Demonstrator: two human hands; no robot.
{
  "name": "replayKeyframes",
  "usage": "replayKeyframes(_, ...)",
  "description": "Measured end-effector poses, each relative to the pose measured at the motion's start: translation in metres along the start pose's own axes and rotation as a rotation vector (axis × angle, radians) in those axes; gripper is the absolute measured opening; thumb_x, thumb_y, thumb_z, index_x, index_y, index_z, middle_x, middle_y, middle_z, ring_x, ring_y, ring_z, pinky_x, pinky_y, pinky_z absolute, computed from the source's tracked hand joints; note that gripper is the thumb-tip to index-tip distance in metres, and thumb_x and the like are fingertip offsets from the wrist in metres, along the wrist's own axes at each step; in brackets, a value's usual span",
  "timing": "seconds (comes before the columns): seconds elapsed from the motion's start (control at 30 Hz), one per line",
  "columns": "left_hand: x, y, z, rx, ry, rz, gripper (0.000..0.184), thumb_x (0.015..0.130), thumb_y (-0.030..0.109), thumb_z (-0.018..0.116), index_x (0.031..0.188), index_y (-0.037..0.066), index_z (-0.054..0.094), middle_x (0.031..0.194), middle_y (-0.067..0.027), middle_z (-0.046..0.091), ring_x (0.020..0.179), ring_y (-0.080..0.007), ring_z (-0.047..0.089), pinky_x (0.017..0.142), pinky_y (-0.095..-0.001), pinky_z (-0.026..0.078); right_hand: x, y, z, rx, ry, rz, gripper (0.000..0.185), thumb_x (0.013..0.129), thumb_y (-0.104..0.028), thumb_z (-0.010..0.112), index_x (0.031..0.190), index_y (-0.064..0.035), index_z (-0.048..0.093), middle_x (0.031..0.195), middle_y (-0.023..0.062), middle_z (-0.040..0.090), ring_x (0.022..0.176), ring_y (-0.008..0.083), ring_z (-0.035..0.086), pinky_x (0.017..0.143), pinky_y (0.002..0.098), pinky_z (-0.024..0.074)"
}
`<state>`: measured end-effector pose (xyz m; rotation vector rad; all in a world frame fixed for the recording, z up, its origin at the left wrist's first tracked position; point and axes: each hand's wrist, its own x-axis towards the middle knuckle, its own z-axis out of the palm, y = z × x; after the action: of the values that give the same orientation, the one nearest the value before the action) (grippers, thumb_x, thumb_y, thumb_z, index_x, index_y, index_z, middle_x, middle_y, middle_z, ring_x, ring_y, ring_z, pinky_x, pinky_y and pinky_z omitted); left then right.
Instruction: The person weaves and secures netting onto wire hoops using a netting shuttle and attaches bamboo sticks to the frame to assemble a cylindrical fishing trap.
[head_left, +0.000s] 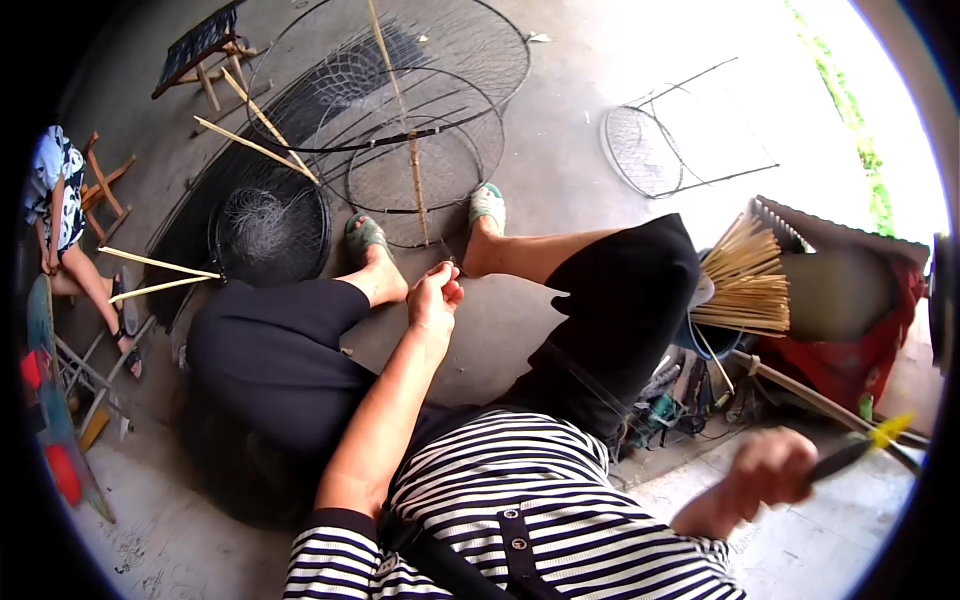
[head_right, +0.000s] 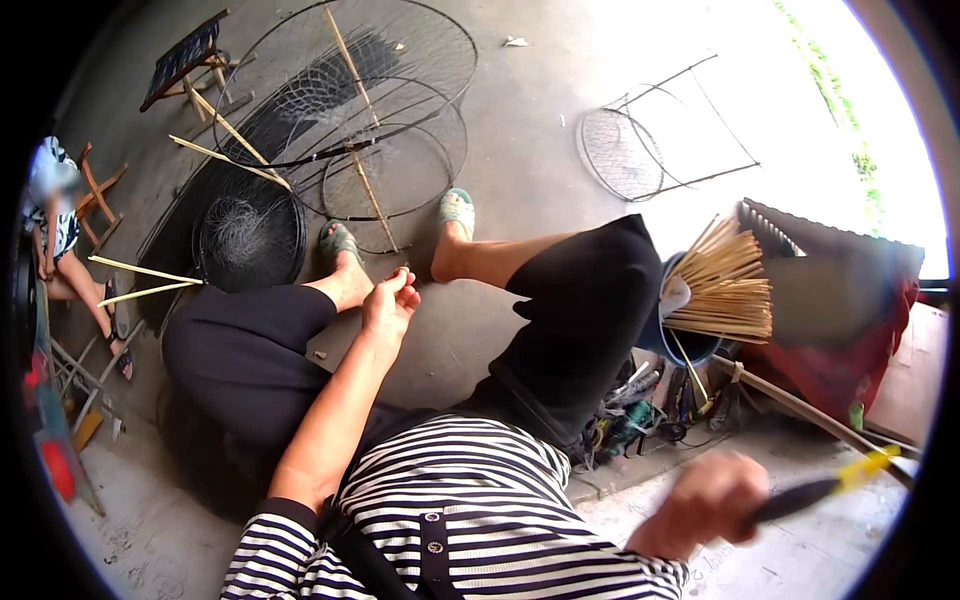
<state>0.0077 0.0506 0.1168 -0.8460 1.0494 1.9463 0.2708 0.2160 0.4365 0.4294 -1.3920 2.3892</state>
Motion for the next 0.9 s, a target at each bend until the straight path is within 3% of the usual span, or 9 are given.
replayKeyframes(0.13, -0.003, -0.006, 0.018, -0.461, -0.421, -0.135, 0.008, 0.086, 0.006, 0.06, 0.093, 0.009, 0.062, 0.091, -0.0025, 0.065, 0.059, -0.0085, 0.054, 0.064, -0.0271, 0.047, -0.07, -0.078, -0.005, -0.214, 0.017, 0.046, 0.031, 0.094, -0.017, 0.053, 0.068, -0.0059, 0.042, 0.048, 0.0083, 0.049, 0.035, 0.0174, 0.049, 0.03, 0.0311, 0.0436)
replayKeyframes(0.27, -0.01, 0.015, 0.022, -0.558, -0.666, -0.222, 0.011, 0.087, 0.009, 0.061, 0.097, 0.005, 0.062, 0.093, -0.005, 0.065, 0.054, -0.0073, 0.047, 0.06, -0.0242, 0.042, -0.101, -0.077, -0.048, -0.855, 1.124, 0.135, 0.028, 0.099, -0.033, 0.042, 0.112, -0.0097, 0.051, 0.069, -0.0031, 0.041, 0.054, 0.0054, 0.036, 0.042, 0.0211, 0.0299)
replayKeyframes(0.33, -0.021, 0.011, 0.018, -0.463, -0.596, -0.24, 0.01, 0.088, 0.009, 0.06, 0.096, 0.004, 0.061, 0.083, -0.0045, 0.061, 0.051, -0.0073, 0.042, 0.057, -0.023, 0.039, -0.097, -0.048, -0.091, -1.246, 1.231, 0.319, 0.036, 0.096, -0.032, 0.044, 0.124, -0.0092, 0.049, 0.075, -0.0017, 0.044, 0.059, 0.0063, 0.039, 0.048, 0.0211, 0.0336)
replayKeyframes(0.57, -0.04, 0.011, -0.016, 0.23, -0.256, 0.183, 0.01, 0.085, 0.013, 0.063, 0.088, 0.003, 0.064, 0.071, -0.001, 0.058, 0.051, -0.0073, 0.049, 0.051, -0.0227, 0.044, 0.081, 0.186, -0.093, -1.861, -0.113, 0.76, 0.031, 0.08, -0.004, 0.056, 0.111, -0.0074, 0.059, 0.106, 0.0125, 0.063, 0.095, 0.031, 0.062, 0.073, 0.037, 0.0508)
replayKeyframes(0.6, -0.036, 0.01, -0.018, 0.298, -0.224, 0.232, 0.01, 0.085, 0.013, 0.063, 0.089, 0.004, 0.065, 0.071, -0.0013, 0.06, 0.051, -0.0076, 0.05, 0.049, -0.0223, 0.044, 0.079, 0.269, -0.127, -1.826, -0.332, 0.582, 0.031, 0.08, -0.004, 0.055, 0.11, -0.0076, 0.058, 0.106, 0.0119, 0.063, 0.092, 0.0315, 0.062, 0.072, 0.0391, 0.0507)
replayKeyframes(0.7, -0.033, 0.007, -0.017, 0.353, -0.169, 0.204, 0.012, 0.084, 0.012, 0.063, 0.092, 0.004, 0.067, 0.078, -0.0028, 0.065, 0.057, -0.0078, 0.054, 0.054, -0.0225, 0.046, 0.126, 0.331, -0.106, -1.247, -0.351, 1.017, 0.051, 0.094, -0.043, 0.045, 0.133, -0.0099, 0.038, 0.099, 0.0219, 0.062, 0.089, 0.0296, 0.064, 0.072, 0.039, 0.0501)
replayKeyframes(0.73, -0.031, 0.006, -0.018, 0.393, -0.176, 0.226, 0.013, 0.084, 0.012, 0.063, 0.093, 0.004, 0.067, 0.08, -0.0029, 0.066, 0.06, -0.0072, 0.055, 0.057, -0.0225, 0.046, 0.105, 0.384, -0.126, -0.852, -0.104, 0.619, 0.049, 0.091, -0.042, 0.053, 0.125, -0.0076, 0.046, 0.082, 0.0178, 0.064, 0.081, 0.0274, 0.064, 0.068, 0.0358, 0.0481)
replayKeyframes(0.8, -0.023, 0.005, -0.022, 0.456, -0.172, 0.246, 0.012, 0.083, 0.011, 0.064, 0.092, 0.004, 0.068, 0.082, -0.0031, 0.067, 0.064, -0.0067, 0.055, 0.063, -0.0231, 0.046, 0.115, 0.393, -0.118, -0.486, 0.042, 0.894, 0.038, 0.087, -0.034, 0.064, 0.11, -0.0043, 0.057, 0.076, 0.0111, 0.06, 0.073, 0.0173, 0.056, 0.068, 0.0307, 0.0451)
replayKeyframes(0.9, -0.022, 0.012, -0.022, 0.416, -0.216, 0.216, 0.013, 0.081, 0.015, 0.067, 0.091, 0.006, 0.069, 0.085, -0.0012, 0.067, 0.072, -0.0057, 0.055, 0.072, -0.0251, 0.044, 0.11, 0.354, -0.122, -0.841, 0.006, 0.716, 0.02, 0.084, -0.019, 0.065, 0.095, -0.0016, 0.062, 0.091, 0.0073, 0.059, 0.077, 0.0165, 0.055, 0.069, 0.0289, 0.0456)
